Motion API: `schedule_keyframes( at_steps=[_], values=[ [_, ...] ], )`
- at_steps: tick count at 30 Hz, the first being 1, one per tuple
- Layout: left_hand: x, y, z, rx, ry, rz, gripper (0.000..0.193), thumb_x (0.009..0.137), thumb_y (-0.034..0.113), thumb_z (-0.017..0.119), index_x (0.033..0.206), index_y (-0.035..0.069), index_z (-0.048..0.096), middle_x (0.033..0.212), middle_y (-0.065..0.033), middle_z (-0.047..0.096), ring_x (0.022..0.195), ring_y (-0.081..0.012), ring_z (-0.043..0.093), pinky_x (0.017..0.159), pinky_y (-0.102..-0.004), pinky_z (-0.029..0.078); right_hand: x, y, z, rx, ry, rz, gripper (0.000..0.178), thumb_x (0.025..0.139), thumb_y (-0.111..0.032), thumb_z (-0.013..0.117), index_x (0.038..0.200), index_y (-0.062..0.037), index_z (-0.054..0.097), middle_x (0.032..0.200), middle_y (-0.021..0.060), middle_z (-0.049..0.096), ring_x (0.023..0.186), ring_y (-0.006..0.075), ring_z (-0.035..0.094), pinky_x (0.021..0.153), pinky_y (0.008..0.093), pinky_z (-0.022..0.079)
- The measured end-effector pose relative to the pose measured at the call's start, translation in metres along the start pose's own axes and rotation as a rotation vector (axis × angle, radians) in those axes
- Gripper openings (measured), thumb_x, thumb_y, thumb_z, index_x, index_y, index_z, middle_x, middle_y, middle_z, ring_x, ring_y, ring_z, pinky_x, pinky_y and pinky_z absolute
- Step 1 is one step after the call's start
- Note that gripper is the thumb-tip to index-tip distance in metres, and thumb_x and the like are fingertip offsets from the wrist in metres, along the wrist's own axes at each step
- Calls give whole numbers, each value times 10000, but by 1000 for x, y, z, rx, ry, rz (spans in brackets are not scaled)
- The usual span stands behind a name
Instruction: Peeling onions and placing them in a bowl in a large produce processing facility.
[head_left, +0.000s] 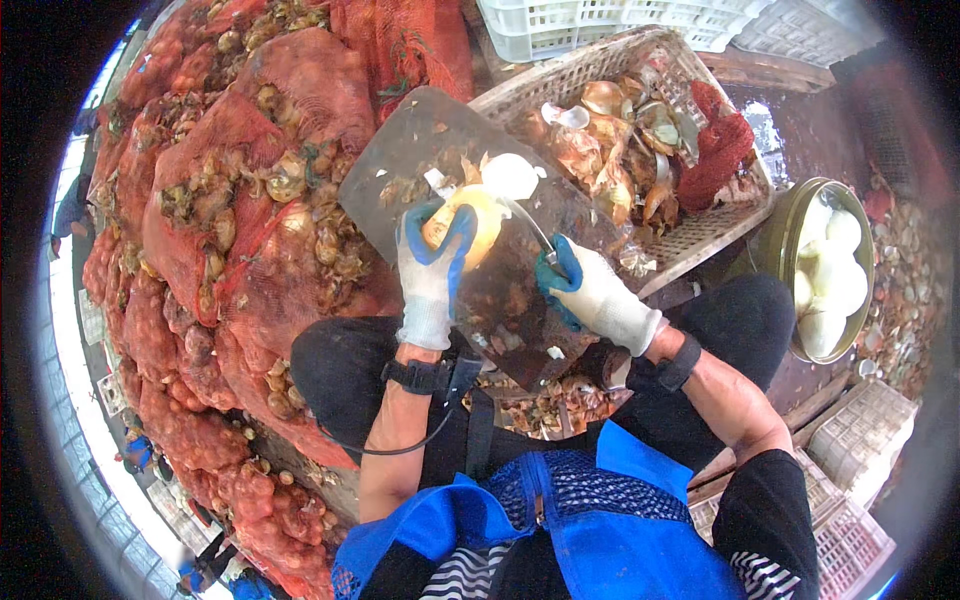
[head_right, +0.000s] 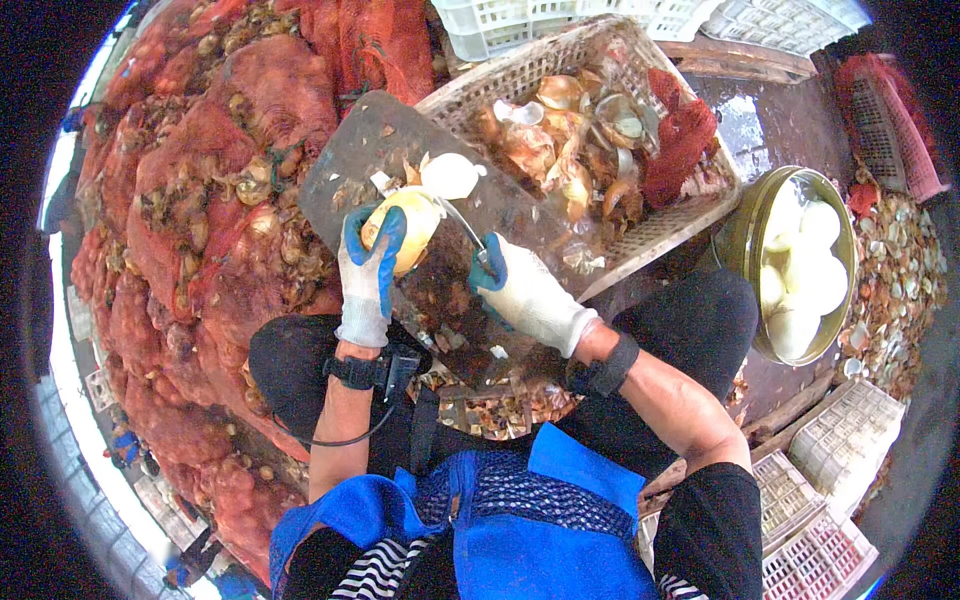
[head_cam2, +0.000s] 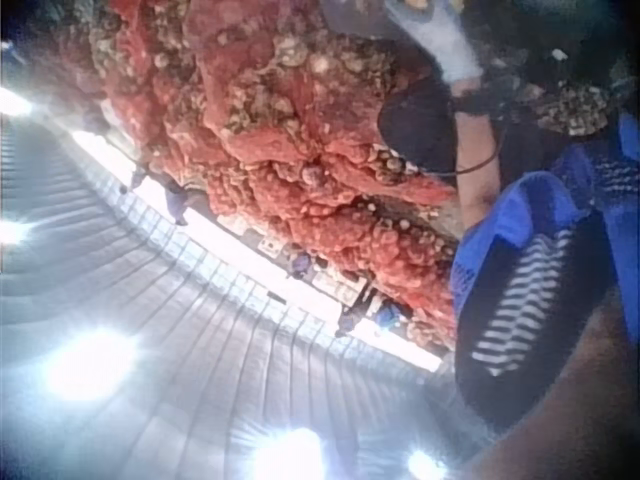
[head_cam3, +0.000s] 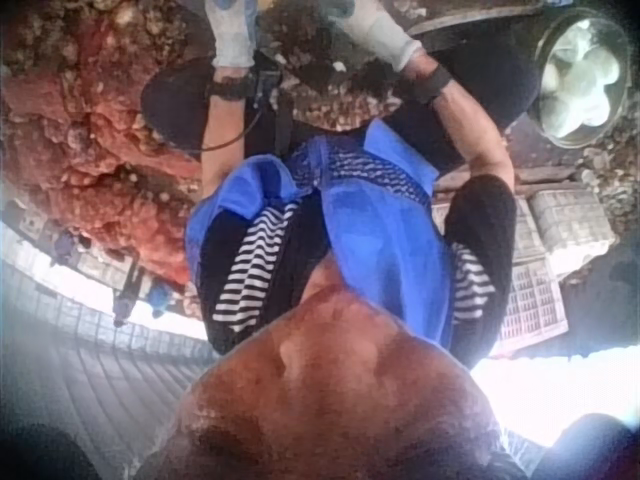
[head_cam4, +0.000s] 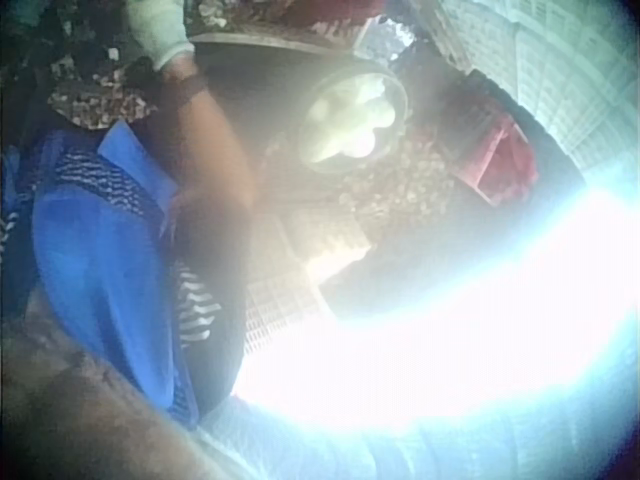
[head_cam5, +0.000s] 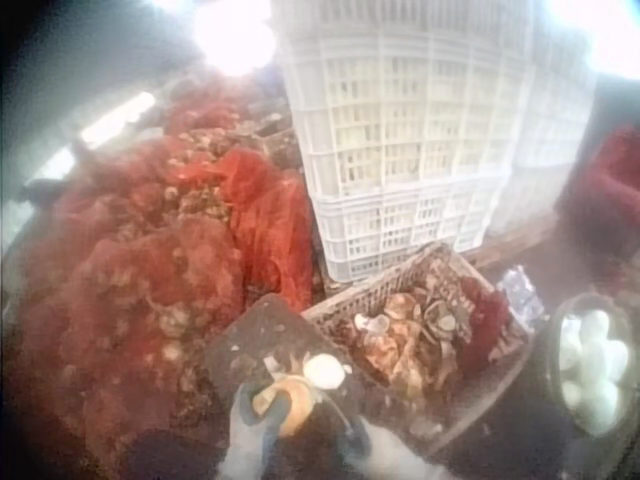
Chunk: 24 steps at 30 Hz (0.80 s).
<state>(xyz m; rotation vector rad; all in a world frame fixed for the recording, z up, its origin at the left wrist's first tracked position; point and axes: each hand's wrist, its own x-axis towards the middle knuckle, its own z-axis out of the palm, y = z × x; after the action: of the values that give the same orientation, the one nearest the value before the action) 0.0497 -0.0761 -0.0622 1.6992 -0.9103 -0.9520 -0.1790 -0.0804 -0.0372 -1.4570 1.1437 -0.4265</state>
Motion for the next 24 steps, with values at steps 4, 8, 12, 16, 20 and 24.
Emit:
schedule_keyframes(
  at_steps=[4,8,12,16,20,24],
  values=[
    [1,-4,-2,-19,-29,77,418,847,223,815,1148,25,602,1119,-103,599,1017,-185,590,890,-332,502,-5,0,-5,-44,-29,-55,203,872,-139,621,965,-5,500,825,226,627,792,451,616,670,492,468],
    [-2,5,-1,16,-30,100,428,833,239,833,1130,26,610,1109,-104,604,1008,-190,594,890,-337,502,-8,-3,-11,-229,-14,-169,213,870,-141,628,964,-3,496,820,225,628,786,458,613,663,489,473],
    [2,-1,-3,78,-1,115,418,835,234,834,1117,22,611,1101,-100,609,998,-184,598,887,-332,502,-5,1,-9,-271,6,-156,209,867,-141,635,969,-10,509,814,213,629,766,464,600,662,481,480],
    [2,2,-2,14,-27,103,422,837,250,833,1111,19,610,1094,-102,610,988,-183,599,885,-334,501,-6,-6,-18,181,-139,88,213,869,-162,663,973,-26,536,773,149,601,687,321,585,659,427,485],
    [-1,6,-3,-59,-64,84,451,825,273,840,1118,20,609,1092,-119,614,988,-217,612,879,-361,505,-8,-11,-24,97,-112,-49,235,904,-213,673,969,-29,541,757,106,573,673,193,535,653,387,474],
    [1,0,-1,240,-40,300,480,797,271,855,1132,28,612,1099,-136,622,997,-261,627,877,-390,513,17,-19,-18,26,36,-53,295,929,-282,667,1046,-33,563,806,147,628,690,277,588,681,397,495]
  ],
)
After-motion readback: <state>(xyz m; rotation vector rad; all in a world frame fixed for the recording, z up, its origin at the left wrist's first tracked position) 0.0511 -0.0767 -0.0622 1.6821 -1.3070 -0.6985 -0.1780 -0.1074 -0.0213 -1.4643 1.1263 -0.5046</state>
